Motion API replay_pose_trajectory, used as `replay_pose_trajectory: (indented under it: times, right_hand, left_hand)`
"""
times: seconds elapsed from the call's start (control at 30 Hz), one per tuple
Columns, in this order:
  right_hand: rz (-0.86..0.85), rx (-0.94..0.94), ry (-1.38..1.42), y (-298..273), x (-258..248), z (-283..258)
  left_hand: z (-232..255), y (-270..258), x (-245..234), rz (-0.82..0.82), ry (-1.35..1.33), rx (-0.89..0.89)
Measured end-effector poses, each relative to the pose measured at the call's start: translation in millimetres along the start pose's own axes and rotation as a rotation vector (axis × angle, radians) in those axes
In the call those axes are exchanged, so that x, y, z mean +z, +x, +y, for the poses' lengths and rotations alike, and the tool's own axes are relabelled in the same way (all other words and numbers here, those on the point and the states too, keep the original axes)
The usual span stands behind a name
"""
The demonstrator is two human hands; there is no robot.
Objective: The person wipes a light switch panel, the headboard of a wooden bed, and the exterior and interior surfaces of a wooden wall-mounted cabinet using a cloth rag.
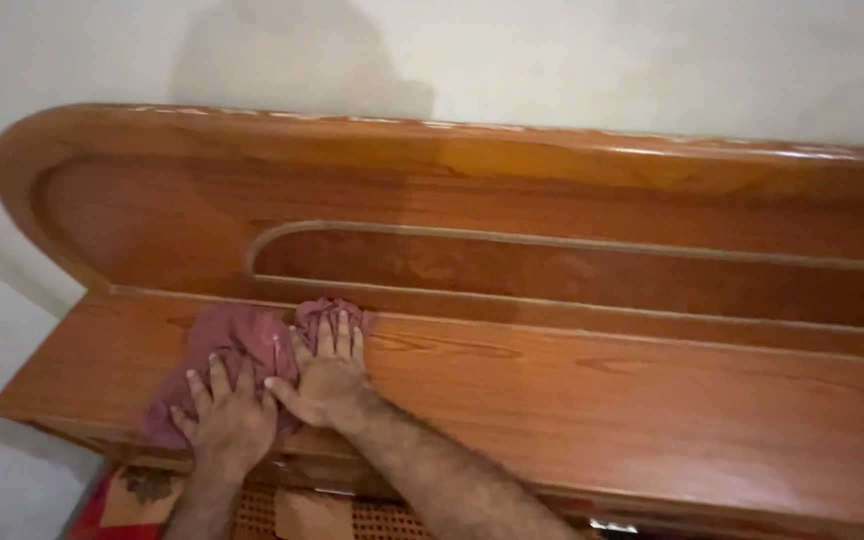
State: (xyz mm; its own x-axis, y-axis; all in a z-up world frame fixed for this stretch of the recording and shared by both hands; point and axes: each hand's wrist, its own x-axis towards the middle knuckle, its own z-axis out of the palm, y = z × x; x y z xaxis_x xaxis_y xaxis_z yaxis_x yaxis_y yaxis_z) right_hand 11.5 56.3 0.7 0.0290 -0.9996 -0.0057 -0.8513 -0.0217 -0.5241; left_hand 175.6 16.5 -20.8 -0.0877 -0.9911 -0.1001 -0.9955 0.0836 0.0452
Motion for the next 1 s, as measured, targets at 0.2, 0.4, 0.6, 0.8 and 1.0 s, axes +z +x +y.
replay_pose_trajectory:
  times: [0.2, 0.4, 0.6, 0.8, 1.0]
  right_hand:
    - [-0.027, -0.092, -0.05, 62, 37, -48]
    - [0.064, -0.181, -0.033, 132, 74, -101]
    - [-0.063, -0.183, -0.054, 194, 98, -150]
    - [-0.056, -0.275, -0.012, 235, 109, -173]
    - [-0.191, -0.287, -0.216, 231, 92, -168]
  left_hand:
    - [-68, 39, -10, 0.017, -0.013, -0.101]
    - [-151, 106, -16, 0.099, -0.068, 0.022]
    - [-207, 153, -30, 0.088, -0.046, -0.026]
    - [-232, 171, -34, 0.055, 0.003, -0.113]
    - [-230, 161, -17, 0.065, 0.002, -0.13]
